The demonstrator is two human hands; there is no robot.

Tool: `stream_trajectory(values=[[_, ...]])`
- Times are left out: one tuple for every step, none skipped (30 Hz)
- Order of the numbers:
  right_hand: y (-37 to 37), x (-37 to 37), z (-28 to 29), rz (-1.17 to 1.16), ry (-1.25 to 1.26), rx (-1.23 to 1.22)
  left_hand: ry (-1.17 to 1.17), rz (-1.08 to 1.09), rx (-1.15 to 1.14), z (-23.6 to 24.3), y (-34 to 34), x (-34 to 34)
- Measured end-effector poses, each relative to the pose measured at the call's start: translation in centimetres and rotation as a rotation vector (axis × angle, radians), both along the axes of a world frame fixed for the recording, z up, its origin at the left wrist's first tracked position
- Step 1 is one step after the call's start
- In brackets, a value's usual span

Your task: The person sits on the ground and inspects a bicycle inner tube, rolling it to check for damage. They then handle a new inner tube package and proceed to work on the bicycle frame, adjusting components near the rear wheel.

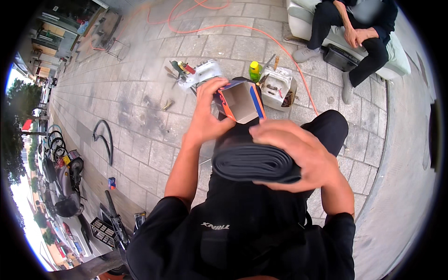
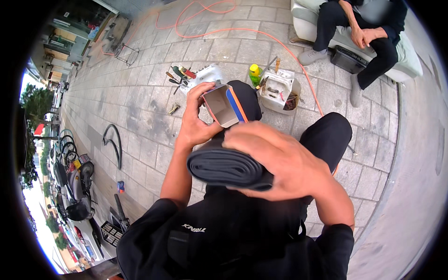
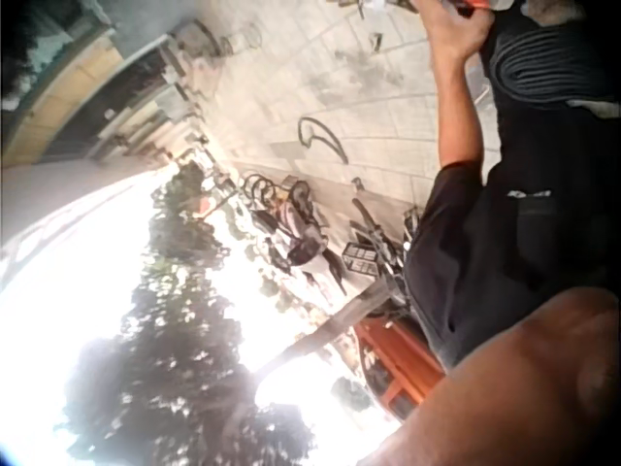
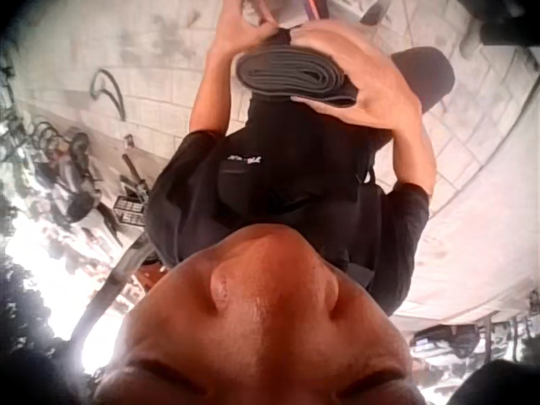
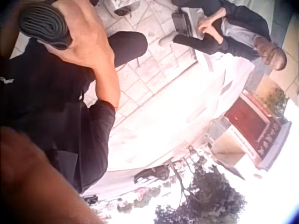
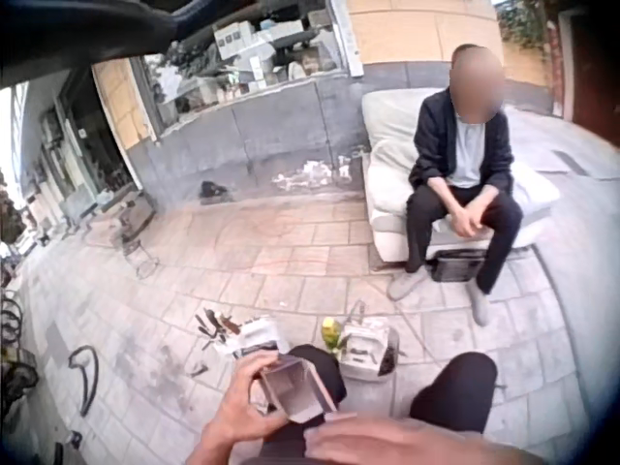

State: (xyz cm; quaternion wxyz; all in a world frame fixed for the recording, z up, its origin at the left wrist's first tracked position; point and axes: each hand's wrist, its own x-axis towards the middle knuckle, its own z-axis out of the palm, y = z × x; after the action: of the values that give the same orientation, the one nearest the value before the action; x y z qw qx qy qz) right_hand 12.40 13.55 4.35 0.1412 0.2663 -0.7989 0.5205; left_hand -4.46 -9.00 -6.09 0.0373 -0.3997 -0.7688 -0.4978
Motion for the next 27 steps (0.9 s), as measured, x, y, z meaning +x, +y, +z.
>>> stream_trajectory(values=[[0.6, -0.2, -0.2, -0.015, -0.001, 0.047, 0.006, -0.025, 0.02, 0.1, 0.4, 0.1], [1.1, -0.4, -0.3, -0.08, 0.03, 0.052, 0.03, -0.035, -0.016, 0.3, 0.5, 0.3], [1.9, -0.4, -0.6, -0.177, 0.027, 0.066, 0.054, -0.033, -0.046, 0.6, 0.5, 0.5], [2.8, -0.3, -0.9, -0.272, 0.026, 0.08, 0.079, -0.03, -0.077, 1.0, 0.6, 0.6], [3.6, -0.2, -1.3, -0.358, 0.036, 0.099, 0.088, -0.05, -0.064, 1.7, 0.9, 0.9], [3.9, 0.0, -1.6, -0.446, 0.057, 0.16, 0.089, -0.057, -0.105, 2.1, 1.1, 1.1], [4.2, 0.0, -1.9, -0.456, 0.054, 0.185, 0.089, -0.064, -0.146, 2.5, 1.4, 1.2], [4.5, -0.1, -2.2, -0.467, 0.052, 0.209, 0.09, -0.073, -0.187, 2.7, 1.6, 1.3], [4.8, -0.1, -2.3, -0.448, 0.101, 0.28, 0.104, -0.091, -0.18, 2.6, 2.0, 1.3], [5.1, -0.2, -2.5, -0.43, 0.151, 0.351, 0.094, -0.09, -0.206, 2.7, 2.3, 1.4], [5.3, -0.3, -2.6, -0.412, 0.2, 0.422, 0.084, -0.089, -0.231, 2.9, 2.6, 1.5], [5.5, -0.2, -2.6, -0.398, 0.185, 0.42, 0.074, -0.089, -0.255, 3.1, 2.9, 1.6], [5.6, -0.2, -2.6, -0.385, 0.169, 0.418, 0.067, -0.112, -0.249, 3.1, 3.2, 1.5], [5.7, -0.2, -2.5, -0.372, 0.154, 0.415, 0.059, -0.135, -0.243, 3.0, 3.4, 1.4], [5.8, -0.3, -2.7, -0.385, 0.098, 0.384, 0.045, -0.156, -0.23, 2.8, 3.7, 1.5], [5.7, -0.4, -2.6, -0.407, 0.055, 0.417, 0.026, -0.179, -0.215, 2.6, 4.0, 1.6], [5.5, -0.5, -2.4, -0.428, 0.011, 0.449, 0.007, -0.202, -0.201, 2.5, 4.3, 1.5], [5.5, -0.5, -2.3, -0.443, -0.038, 0.482, -0.019, -0.221, -0.186, 2.5, 4.4, 1.7], [5.7, -0.7, -2.8, -0.443, -0.049, 0.522, 0.01, -0.284, -0.205, 2.7, 4.7, 1.5], [5.8, -0.8, -3.0, -0.425, -0.05, 0.5, -0.038, -0.326, -0.189, 2.4, 4.9, 1.3], [6.0, -1.0, -3.0, -0.408, -0.046, 0.487, -0.08, -0.367, -0.163, 2.0, 5.4, 0.9], [6.2, -1.1, -2.9, -0.391, -0.043, 0.473, -0.121, -0.409, -0.137, 1.6, 5.6, 0.8], [6.3, -1.0, -2.8, -0.39, -0.093, 0.45, -0.131, -0.427, -0.161, 1.6, 5.6, 1.0], [6.5, -1.1, -2.6, -0.382, -0.118, 0.447, -0.128, -0.432, -0.11, 1.3, 5.8, 1.2], [6.6, -1.1, -2.6, -0.375, -0.143, 0.443, -0.126, -0.436, -0.06, 1.0, 6.2, 1.4], [6.8, -1.2, -2.5, -0.369, -0.169, 0.44, -0.123, -0.441, -0.009, 0.7, 6.5, 1.6], [6.9, -1.1, -2.5, -0.373, -0.185, 0.436, -0.158, -0.438, -0.033, 0.2, 6.6, 1.6]])
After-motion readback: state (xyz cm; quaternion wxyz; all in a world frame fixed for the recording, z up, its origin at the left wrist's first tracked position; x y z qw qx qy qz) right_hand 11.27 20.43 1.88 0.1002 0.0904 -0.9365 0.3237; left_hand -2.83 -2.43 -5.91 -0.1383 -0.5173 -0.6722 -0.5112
